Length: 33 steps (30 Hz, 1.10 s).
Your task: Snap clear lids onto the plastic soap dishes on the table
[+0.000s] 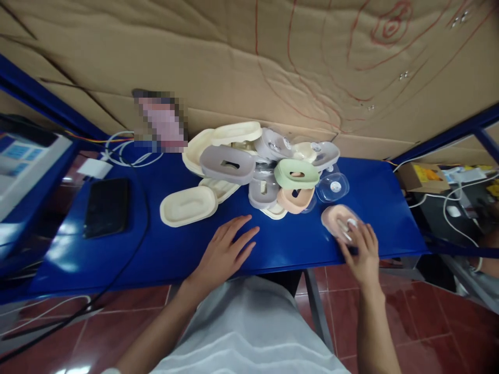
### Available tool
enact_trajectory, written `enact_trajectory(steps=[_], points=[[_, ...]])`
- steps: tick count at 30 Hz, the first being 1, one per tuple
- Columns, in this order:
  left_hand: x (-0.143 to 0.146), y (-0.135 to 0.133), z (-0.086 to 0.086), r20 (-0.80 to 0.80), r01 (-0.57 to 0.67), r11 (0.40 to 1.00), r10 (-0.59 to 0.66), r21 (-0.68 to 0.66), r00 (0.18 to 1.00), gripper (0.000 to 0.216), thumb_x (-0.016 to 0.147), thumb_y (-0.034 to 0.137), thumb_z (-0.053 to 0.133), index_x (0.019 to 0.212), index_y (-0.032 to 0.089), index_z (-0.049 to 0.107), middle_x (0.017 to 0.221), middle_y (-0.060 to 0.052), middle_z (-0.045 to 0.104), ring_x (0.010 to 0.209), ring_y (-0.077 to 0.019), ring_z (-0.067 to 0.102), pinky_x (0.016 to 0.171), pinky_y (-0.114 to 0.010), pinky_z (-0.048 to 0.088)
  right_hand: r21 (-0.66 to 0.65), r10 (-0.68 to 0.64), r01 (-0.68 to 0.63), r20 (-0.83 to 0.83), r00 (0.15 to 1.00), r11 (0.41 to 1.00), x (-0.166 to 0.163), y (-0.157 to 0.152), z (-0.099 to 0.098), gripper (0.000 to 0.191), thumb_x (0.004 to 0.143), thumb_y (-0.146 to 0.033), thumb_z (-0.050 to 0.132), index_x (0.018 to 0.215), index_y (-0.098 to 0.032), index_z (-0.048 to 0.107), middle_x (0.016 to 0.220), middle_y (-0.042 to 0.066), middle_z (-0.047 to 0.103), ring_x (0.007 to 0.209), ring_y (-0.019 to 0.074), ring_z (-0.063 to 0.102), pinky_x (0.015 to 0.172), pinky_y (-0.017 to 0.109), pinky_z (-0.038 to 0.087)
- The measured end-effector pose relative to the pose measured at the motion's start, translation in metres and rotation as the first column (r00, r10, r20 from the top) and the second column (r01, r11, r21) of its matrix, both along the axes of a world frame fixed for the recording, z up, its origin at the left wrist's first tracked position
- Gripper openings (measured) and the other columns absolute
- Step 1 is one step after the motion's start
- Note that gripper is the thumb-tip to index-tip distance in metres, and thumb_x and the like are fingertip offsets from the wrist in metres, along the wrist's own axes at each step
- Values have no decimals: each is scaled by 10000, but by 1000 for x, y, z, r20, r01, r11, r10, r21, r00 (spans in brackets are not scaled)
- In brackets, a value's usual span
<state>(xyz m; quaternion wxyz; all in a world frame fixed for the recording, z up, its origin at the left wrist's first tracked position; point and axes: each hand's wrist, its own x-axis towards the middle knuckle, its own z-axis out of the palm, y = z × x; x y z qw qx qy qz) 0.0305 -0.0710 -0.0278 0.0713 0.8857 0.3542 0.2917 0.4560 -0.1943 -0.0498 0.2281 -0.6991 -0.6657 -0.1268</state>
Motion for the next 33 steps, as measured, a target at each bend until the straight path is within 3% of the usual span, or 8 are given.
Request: enact_trajectory(steps=[3,6,9,13,16,20,26,33], points=[[20,4,14,-16,11,1000,-10,19,1000,375,1060,228,620,1435,215,631,1523,-140,640,1356,-293,634,1119,-450,543,-16,-117,118,56,992,993,30,36,3,613,1030,-494,668,1566,-216,564,1604,202,565,1549,427,464,1216,685,426],[55,9,26,-60,49,998,-46,47,997,421,1075,260,592,1493,215,597,1566,-135,615,1382,-308,616,1120,-467,527,-29,-157,162,124,980,986,26,78,16,640,1063,-500,582,1616,-187,500,1680,232,465,1597,464,369,1229,764,311],[96,22,35,-174,97,994,-87,45,981,604,1043,277,650,1616,214,472,1692,-155,472,1515,-366,494,1171,-547,479,-81,43,-35,87,995,996,-6,111,34,573,1101,-385,482,1649,-219,453,1704,189,448,1627,391,343,1270,699,296],[119,38,40,-189,75,996,-64,54,980,347,1024,175,638,1370,156,654,1415,-171,670,1388,-356,587,1147,-536,503,-121,329,-330,-30,944,936,-53,130,42,538,1115,-248,390,1647,-284,454,1702,122,471,1601,303,411,1281,601,347],[96,30,38,-153,115,990,-102,78,983,207,1041,120,573,1209,147,690,1196,-133,716,1260,-303,646,1132,-485,540,-65,355,-364,-116,927,929,-67,132,35,521,1120,-247,404,1637,-269,464,1681,139,493,1567,296,462,1252,563,400],[34,-4,24,-122,235,972,-234,-3,965,212,1008,72,593,1180,164,675,1240,-103,702,1336,-279,625,1265,-493,480,-38,349,-358,-154,924,933,-66,131,27,502,1120,-285,464,1621,-259,476,1682,154,485,1551,308,482,1241,557,416],[-34,-33,-6,-21,80,993,-82,-90,996,238,999,141,627,1227,198,662,1271,-111,714,1314,-272,682,1218,-507,549,94,337,-330,-69,939,939,-92,128,34,518,1088,-227,536,1601,-288,510,1595,144,576,1485,329,543,1203,552,433],[-67,-28,-2,78,-23,995,31,-101,996,150,993,233,713,1135,211,668,1185,-82,742,1244,-253,719,1257,-539,492,-114,708,-705,-18,706,700,-191,137,42,508,1090,-156,501,1584,-263,556,1525,82,671,1447,245,588,1258,469,387]])
